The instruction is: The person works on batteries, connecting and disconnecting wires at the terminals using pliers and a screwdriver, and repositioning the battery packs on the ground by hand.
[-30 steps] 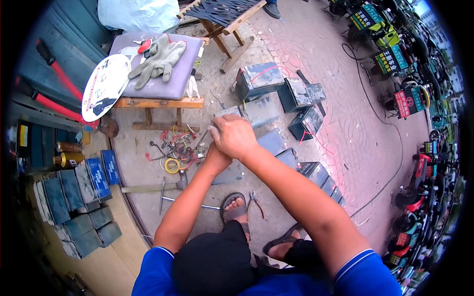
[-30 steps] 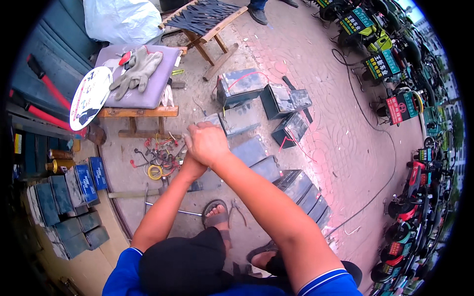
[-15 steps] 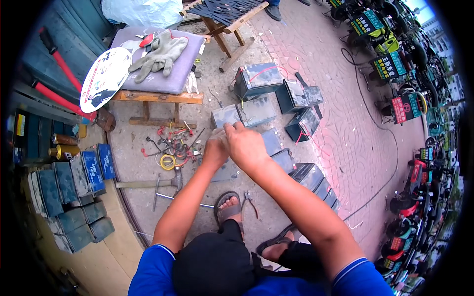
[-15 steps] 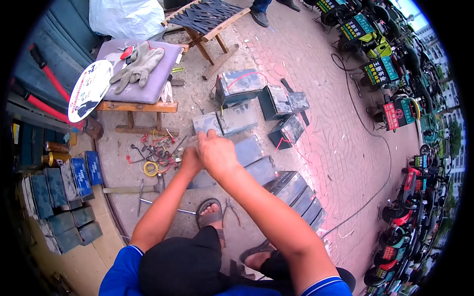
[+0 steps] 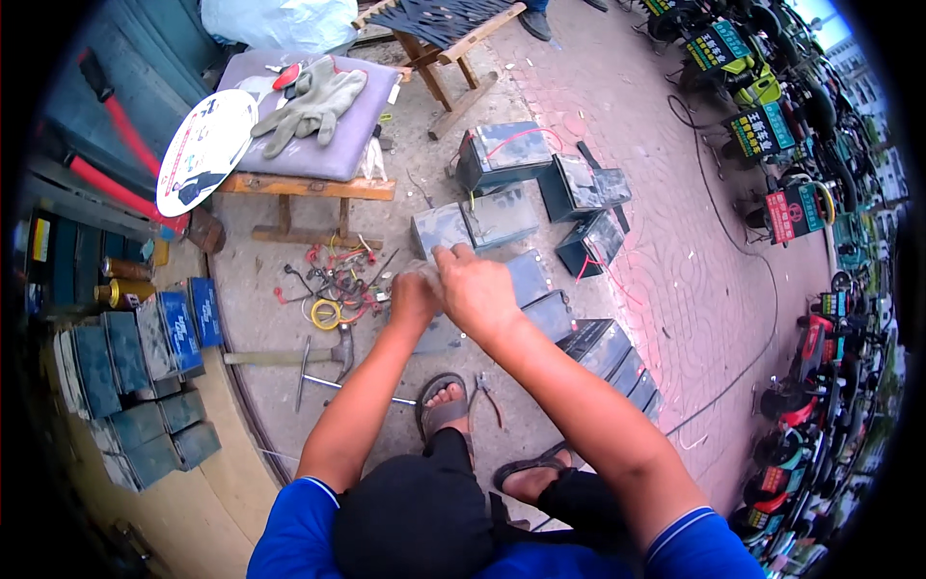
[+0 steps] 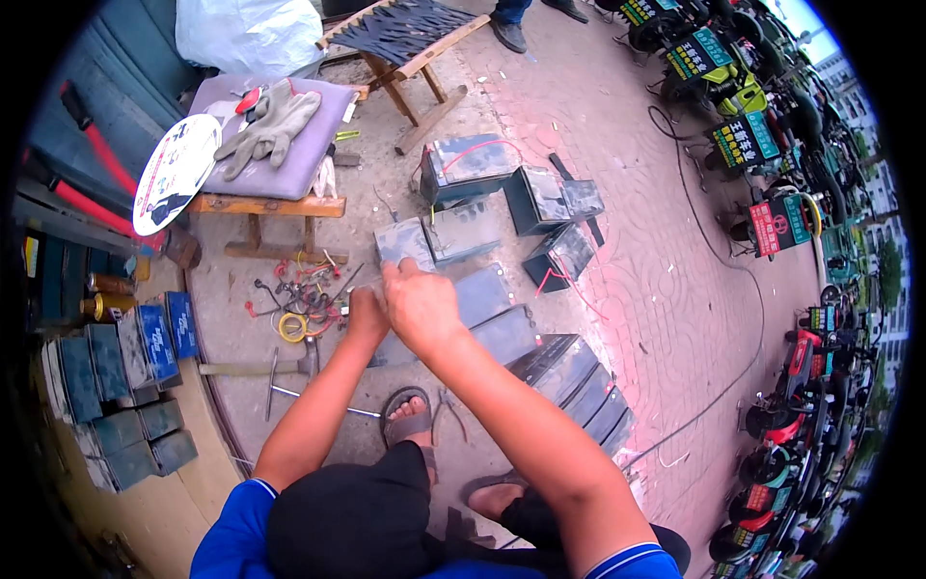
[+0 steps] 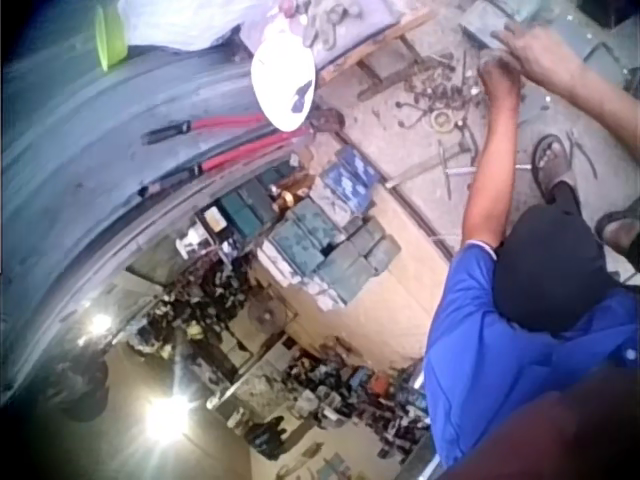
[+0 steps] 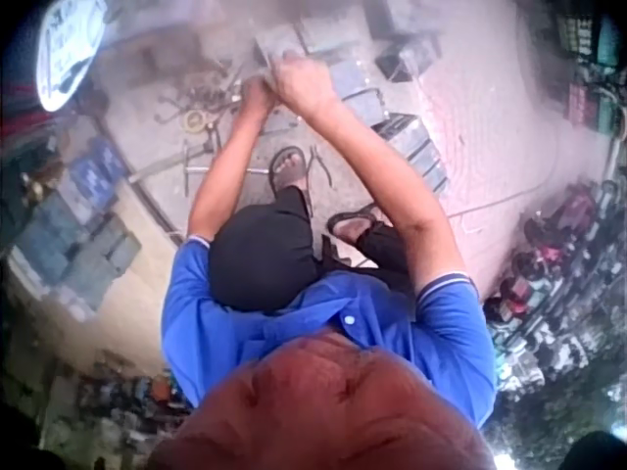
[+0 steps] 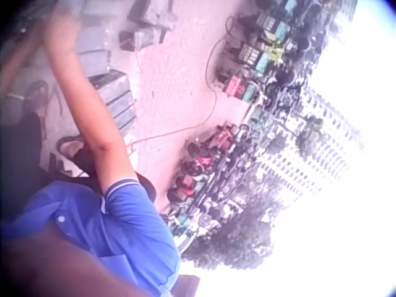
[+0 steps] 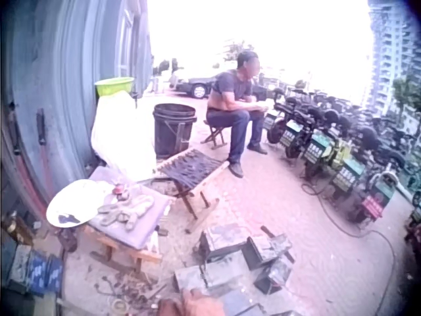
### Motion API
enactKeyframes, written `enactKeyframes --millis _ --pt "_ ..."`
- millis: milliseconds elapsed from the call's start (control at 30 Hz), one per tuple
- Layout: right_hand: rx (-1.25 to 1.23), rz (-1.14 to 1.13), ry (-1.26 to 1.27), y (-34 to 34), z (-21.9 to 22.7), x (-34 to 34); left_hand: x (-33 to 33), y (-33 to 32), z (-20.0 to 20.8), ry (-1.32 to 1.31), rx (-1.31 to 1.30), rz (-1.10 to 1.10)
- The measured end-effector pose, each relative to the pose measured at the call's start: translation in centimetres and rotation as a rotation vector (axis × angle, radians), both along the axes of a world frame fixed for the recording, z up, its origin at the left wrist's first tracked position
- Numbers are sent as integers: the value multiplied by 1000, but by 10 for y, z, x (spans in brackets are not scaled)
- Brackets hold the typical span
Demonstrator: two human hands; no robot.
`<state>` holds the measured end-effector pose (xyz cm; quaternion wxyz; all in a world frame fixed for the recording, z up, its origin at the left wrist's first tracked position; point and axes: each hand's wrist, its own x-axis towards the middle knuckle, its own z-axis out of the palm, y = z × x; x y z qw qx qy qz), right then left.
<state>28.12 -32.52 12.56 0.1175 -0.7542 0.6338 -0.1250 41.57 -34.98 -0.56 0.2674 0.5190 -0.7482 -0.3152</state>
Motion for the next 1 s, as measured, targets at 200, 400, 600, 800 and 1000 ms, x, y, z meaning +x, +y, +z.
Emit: enactKeyframes --millis 200,400,600,800,1000 --pt "49 25 31 -5 0 8 -1 -2 2 -10 -68 -58" --pt "-424 206 -74 -3 5 -5 -15 -3 19 -173 45 -75" --pt "-102 124 -139 7 9 -15 -11 0 -9 1 -187 -42" --pt "-328 -17 -400 7 55 -35 27 -8 6 -66 -170 107" --pt "-333 -443 -440 18 60 -93 95 -25 5 -572 63 247"
